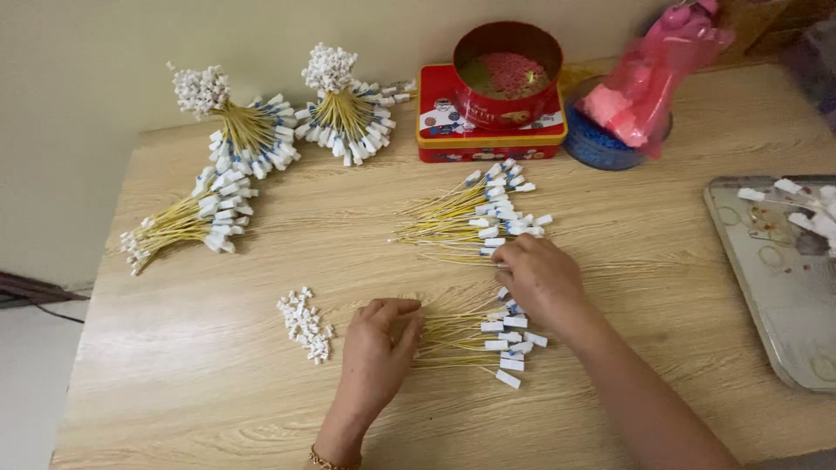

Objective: Manually attach small white plastic housings onto the ends of wired components.

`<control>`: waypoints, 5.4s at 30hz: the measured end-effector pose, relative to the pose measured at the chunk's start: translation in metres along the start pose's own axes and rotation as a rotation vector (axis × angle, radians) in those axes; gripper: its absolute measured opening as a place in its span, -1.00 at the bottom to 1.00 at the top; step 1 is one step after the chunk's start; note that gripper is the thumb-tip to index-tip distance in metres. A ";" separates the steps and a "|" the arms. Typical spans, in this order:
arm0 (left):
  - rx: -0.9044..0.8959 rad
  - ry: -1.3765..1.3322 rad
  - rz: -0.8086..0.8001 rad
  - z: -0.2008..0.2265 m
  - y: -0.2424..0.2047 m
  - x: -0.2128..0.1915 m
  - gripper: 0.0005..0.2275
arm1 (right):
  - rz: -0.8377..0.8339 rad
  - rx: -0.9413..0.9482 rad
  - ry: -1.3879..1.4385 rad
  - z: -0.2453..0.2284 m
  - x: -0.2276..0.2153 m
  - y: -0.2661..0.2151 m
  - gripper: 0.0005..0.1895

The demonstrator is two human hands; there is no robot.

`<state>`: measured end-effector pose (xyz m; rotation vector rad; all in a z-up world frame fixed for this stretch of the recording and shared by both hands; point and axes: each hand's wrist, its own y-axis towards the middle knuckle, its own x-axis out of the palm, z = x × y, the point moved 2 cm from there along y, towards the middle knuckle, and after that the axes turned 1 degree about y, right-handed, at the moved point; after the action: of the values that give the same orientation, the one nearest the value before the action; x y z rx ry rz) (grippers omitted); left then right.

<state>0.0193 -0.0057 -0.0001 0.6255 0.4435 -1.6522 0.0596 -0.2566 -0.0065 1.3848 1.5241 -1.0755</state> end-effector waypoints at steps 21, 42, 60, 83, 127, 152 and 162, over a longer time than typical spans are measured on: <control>0.658 0.448 0.399 0.067 0.007 0.011 -0.72 | -0.063 -0.175 0.268 -0.023 -0.042 -0.029 -0.73; -0.089 -0.305 -0.060 0.014 0.003 -0.007 -0.85 | 0.460 -0.596 0.217 -0.030 -0.068 -0.036 -0.82; -0.170 -0.742 -0.014 0.006 0.002 0.017 -0.88 | -0.197 -0.143 0.877 -0.062 -0.015 -0.026 -0.85; -0.067 -0.577 0.086 0.012 -0.001 -0.003 -0.87 | -0.193 -0.221 0.876 -0.051 -0.002 -0.021 -0.87; -0.301 -1.026 -0.136 -0.011 0.002 0.032 -0.86 | -0.287 -0.081 0.964 -0.053 -0.009 -0.027 -0.86; -0.436 -1.319 -0.122 -0.018 -0.001 0.043 -0.82 | -0.256 -0.021 0.870 -0.045 -0.003 -0.025 -0.84; -0.372 -1.330 -0.135 -0.021 0.000 0.044 -0.85 | -0.269 0.008 0.813 -0.048 -0.006 -0.026 -0.84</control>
<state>0.0181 -0.0272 -0.0436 -0.8094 -0.2053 -1.6805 0.0339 -0.2140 0.0169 1.7719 2.3323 -0.6782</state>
